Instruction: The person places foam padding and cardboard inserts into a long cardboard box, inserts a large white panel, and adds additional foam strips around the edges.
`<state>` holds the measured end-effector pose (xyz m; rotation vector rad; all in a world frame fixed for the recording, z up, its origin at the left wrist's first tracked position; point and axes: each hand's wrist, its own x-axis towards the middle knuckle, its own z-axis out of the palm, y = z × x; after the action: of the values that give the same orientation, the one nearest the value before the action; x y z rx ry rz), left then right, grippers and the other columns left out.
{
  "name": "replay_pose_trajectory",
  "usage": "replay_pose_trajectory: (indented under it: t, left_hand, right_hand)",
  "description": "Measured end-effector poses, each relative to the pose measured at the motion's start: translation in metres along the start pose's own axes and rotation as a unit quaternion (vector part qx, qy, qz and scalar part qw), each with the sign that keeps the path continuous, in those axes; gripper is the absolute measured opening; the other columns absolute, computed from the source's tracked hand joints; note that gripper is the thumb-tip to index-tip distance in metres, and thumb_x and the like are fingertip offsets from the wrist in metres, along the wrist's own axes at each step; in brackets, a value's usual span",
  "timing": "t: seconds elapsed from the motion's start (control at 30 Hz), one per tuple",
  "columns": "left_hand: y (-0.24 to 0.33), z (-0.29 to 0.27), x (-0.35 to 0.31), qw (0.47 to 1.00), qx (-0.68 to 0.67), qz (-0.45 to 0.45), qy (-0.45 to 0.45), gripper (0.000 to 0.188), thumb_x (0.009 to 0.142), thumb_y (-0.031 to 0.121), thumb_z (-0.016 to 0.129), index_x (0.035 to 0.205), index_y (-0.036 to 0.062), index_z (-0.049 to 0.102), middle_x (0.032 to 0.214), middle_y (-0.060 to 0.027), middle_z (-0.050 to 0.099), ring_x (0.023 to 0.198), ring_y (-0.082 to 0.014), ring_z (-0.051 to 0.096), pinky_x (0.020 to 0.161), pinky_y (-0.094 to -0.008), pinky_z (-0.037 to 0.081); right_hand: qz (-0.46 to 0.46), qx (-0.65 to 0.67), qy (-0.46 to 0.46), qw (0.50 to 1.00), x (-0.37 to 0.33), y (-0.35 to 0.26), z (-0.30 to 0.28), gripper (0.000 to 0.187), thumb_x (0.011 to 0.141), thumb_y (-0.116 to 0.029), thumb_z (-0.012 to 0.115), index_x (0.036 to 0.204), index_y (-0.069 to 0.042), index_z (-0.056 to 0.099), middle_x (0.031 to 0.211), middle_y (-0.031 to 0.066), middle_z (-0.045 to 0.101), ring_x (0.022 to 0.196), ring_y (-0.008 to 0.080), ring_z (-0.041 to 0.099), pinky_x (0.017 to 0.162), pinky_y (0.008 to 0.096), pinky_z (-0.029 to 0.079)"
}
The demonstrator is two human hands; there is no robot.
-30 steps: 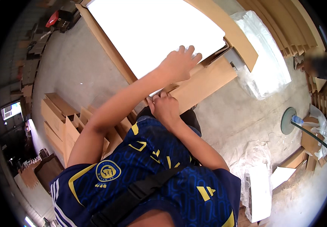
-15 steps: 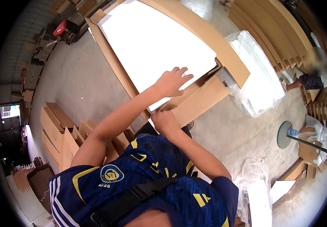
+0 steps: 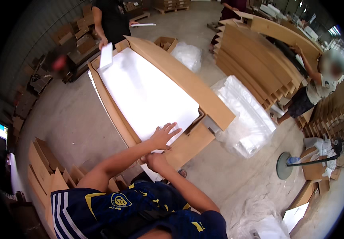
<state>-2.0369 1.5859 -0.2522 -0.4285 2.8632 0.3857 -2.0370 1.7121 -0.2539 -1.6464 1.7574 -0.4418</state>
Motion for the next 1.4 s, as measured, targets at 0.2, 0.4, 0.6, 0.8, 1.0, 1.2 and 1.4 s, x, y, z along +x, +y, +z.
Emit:
replay_pose_trajectory:
  t: [0.2,0.4,0.6,0.8,1.0,1.2,1.4]
  left_hand:
    - [0.021,0.007,0.007,0.992,0.018,-0.128,0.009,0.122,0.073,0.028,0.084,0.165,0.0300,0.003,0.167,-0.0289,0.001,0.150,-0.0568,0.012,0.096,-0.0786,0.039]
    - [0.020,0.029,-0.010,0.989,0.043,-0.140,-0.006,0.107,0.083,0.014,0.071,0.165,0.0257,0.003,0.167,-0.0287,-0.001,0.151,-0.0566,0.010,0.092,-0.0797,0.041]
    - [0.029,0.019,-0.044,0.985,0.016,-0.167,0.045,0.104,0.082,0.009,0.069,0.165,0.0240,0.008,0.167,-0.0298,0.004,0.150,-0.0570,0.015,0.097,-0.0765,0.041]
    - [0.034,0.025,-0.077,0.985,0.011,-0.152,0.078,0.096,0.083,0.000,0.063,0.164,0.0244,0.017,0.167,-0.0268,0.010,0.148,-0.0572,0.021,0.100,-0.0746,0.041]
    - [0.027,0.033,-0.072,0.983,-0.006,-0.155,0.095,0.090,0.085,0.003,0.061,0.163,0.0238,0.020,0.167,-0.0269,0.012,0.147,-0.0591,0.021,0.102,-0.0766,0.036]
    - [0.022,0.037,-0.083,0.978,-0.046,-0.130,0.156,0.087,0.086,-0.003,0.056,0.162,0.0252,0.023,0.165,-0.0271,0.016,0.147,-0.0585,0.022,0.100,-0.0826,0.030]
    - [0.017,0.033,-0.087,0.984,-0.049,-0.146,0.089,0.085,0.089,-0.004,0.053,0.162,0.0262,0.023,0.166,-0.0252,0.015,0.149,-0.0558,0.019,0.102,-0.0813,0.030]
  right_hand:
    - [-0.164,-0.040,0.144,0.975,-0.006,0.025,0.018,0.032,0.096,-0.033,0.063,0.115,-0.008,0.070,0.093,0.0236,0.071,0.084,0.0405,0.070,0.079,0.0515,0.054]
    - [-0.120,0.108,0.012,0.987,-0.065,-0.005,-0.044,0.033,0.096,-0.037,0.063,0.119,-0.015,0.072,0.094,0.0195,0.072,0.084,0.0366,0.070,0.077,0.0475,0.054]
    - [0.099,0.262,0.401,0.872,-0.070,0.077,-0.092,0.021,0.093,-0.022,0.069,0.105,-0.006,0.072,0.087,0.0126,0.070,0.078,0.0303,0.069,0.069,0.0442,0.054]
    - [0.148,0.069,0.478,0.863,-0.052,0.123,-0.122,0.045,0.084,-0.022,0.074,0.126,-0.012,0.064,0.125,0.0141,0.058,0.119,0.0362,0.054,0.096,0.0457,0.049]
    - [0.199,-0.043,0.344,0.917,-0.001,0.122,-0.136,0.041,0.077,-0.026,0.077,0.115,-0.015,0.066,0.113,0.0129,0.062,0.102,0.0358,0.063,0.084,0.0486,0.053]
    - [0.229,-0.041,0.200,0.952,0.010,0.147,-0.176,0.046,0.077,-0.036,0.076,0.111,-0.011,0.058,0.089,0.0159,0.072,0.088,0.0395,0.070,0.078,0.0489,0.054]
    - [0.200,-0.190,0.139,0.951,0.018,0.147,-0.179,0.041,0.084,-0.035,0.069,0.112,-0.010,0.051,0.079,0.0186,0.070,0.077,0.0398,0.070,0.071,0.0514,0.054]
